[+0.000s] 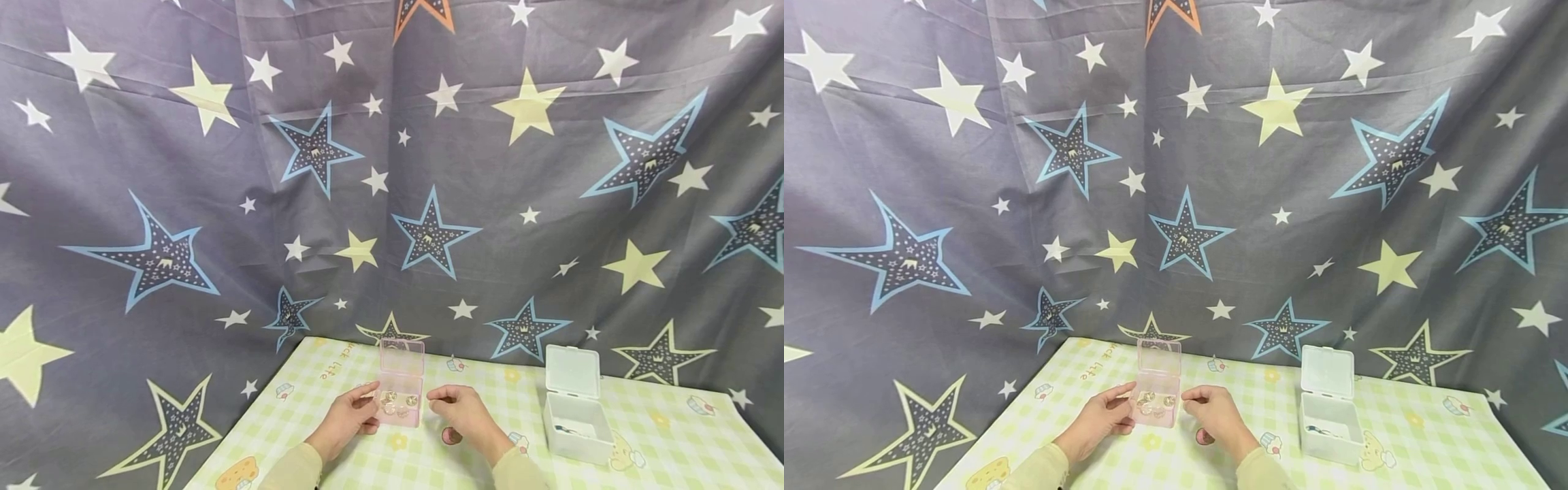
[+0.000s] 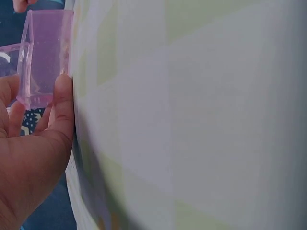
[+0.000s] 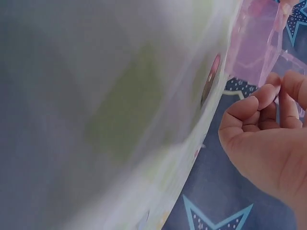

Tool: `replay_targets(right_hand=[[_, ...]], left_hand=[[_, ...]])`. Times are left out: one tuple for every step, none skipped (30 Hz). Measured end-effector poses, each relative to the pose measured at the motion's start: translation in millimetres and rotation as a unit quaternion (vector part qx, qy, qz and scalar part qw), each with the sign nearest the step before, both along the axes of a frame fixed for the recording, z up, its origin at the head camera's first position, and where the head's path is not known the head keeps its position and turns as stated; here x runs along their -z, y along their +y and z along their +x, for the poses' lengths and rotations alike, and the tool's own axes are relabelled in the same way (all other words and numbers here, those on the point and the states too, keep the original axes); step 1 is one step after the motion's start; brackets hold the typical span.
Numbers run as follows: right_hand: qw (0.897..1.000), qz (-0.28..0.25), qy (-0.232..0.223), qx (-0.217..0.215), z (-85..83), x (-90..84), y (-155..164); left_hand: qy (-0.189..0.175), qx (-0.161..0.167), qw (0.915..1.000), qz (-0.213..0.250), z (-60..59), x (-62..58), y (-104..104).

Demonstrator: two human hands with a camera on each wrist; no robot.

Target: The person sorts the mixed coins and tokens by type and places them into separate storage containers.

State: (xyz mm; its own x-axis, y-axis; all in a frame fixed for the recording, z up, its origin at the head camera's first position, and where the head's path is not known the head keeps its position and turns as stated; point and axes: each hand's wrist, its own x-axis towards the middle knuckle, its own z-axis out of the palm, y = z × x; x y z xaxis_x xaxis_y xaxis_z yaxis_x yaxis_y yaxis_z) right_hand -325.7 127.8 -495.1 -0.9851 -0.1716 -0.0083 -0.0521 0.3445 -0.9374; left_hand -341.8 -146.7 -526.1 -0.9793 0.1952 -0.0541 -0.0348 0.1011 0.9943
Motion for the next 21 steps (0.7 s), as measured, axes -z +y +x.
replay_targets(right_hand=[[1.000, 0.008, 0.013, 0.000, -0.5, 0.3, 4.3], [1.000, 0.019, 0.024, 0.005, -0.4, -0.2, 8.4], [0.999, 0.034, 0.038, 0.010, -0.2, -0.6, 12.9], [0.998, 0.045, 0.051, 0.016, 0.3, -1.3, 17.4], [0.997, 0.051, 0.055, 0.023, 0.7, -2.1, 21.9], [0.996, 0.058, 0.057, 0.029, 1.1, -3.0, 26.5], [0.996, 0.063, 0.059, 0.033, 1.4, -3.7, 31.2], [0.995, 0.068, 0.059, 0.037, 2.1, -4.9, 35.9], [0.995, 0.071, 0.056, 0.040, 2.5, -5.4, 40.7], [0.995, 0.072, 0.052, 0.041, 3.1, -6.1, 45.6], [0.995, 0.078, 0.051, 0.038, 3.4, -6.1, 50.4], [0.995, 0.084, 0.050, 0.033, 3.9, -6.3, 55.0], [0.994, 0.090, 0.048, 0.024, 4.3, -5.8, 59.1], [0.994, 0.098, 0.049, 0.014, 4.8, -5.3, 62.7], [0.993, 0.108, 0.052, -0.001, 4.9, -4.2, 65.7], [0.991, 0.117, 0.057, -0.020, 5.1, -3.2, 67.9], [0.990, 0.124, 0.061, -0.039, 5.0, -1.7, 69.3], [0.988, 0.130, 0.065, -0.057, 5.2, -0.3, 69.9], [0.985, 0.137, 0.068, -0.075, 5.2, 1.3, 69.7], [0.983, 0.142, 0.070, -0.090, 5.4, 2.9, 68.8], [0.981, 0.146, 0.072, -0.103, 5.5, 4.4, 67.3]], left_hand=[[-0.002, 0.001, 1.0000, 0.001, 0.3, -0.8, 0.1], [-0.003, 0.000, 1.0000, 0.001, 0.4, -1.1, 0.2], [-0.004, 0.001, 1.0000, 0.001, 0.3, -1.3, 0.2], [-0.004, 0.001, 1.0000, 0.000, 0.2, -1.4, 0.3], [-0.005, 0.000, 1.0000, 0.000, 0.0, -1.5, 0.3], [-0.006, 0.000, 1.0000, 0.000, 0.1, -1.8, 0.4], [-0.007, -0.001, 1.0000, 0.000, 0.1, -1.7, 0.5], [-0.007, -0.002, 1.0000, 0.000, 0.2, -1.7, 0.5], [-0.007, -0.002, 1.0000, 0.000, 0.2, -1.6, 0.5], [-0.007, -0.002, 1.0000, -0.001, 0.1, -1.9, 0.5], [-0.008, -0.002, 1.0000, -0.001, 0.0, -2.1, 0.6], [-0.008, -0.002, 1.0000, -0.001, -0.2, -2.3, 0.6], [-0.008, -0.002, 1.0000, 0.000, -0.3, -2.3, 0.6], [-0.008, -0.001, 1.0000, 0.000, -0.3, -2.5, 0.6], [-0.009, 0.000, 1.0000, 0.001, -0.4, -2.4, 0.5], [-0.010, 0.000, 1.0000, 0.002, -0.4, -2.4, 0.5], [-0.010, 0.000, 0.9999, 0.003, -0.3, -2.4, 0.4], [-0.011, 0.000, 0.9999, 0.004, -0.4, -2.4, 0.3], [-0.012, 0.000, 0.9999, 0.004, -0.1, -2.5, 0.5], [-0.013, 0.000, 0.9999, 0.005, 0.0, -2.6, 0.5], [-0.012, 0.000, 0.9999, 0.004, -0.1, -2.6, 0.5]])
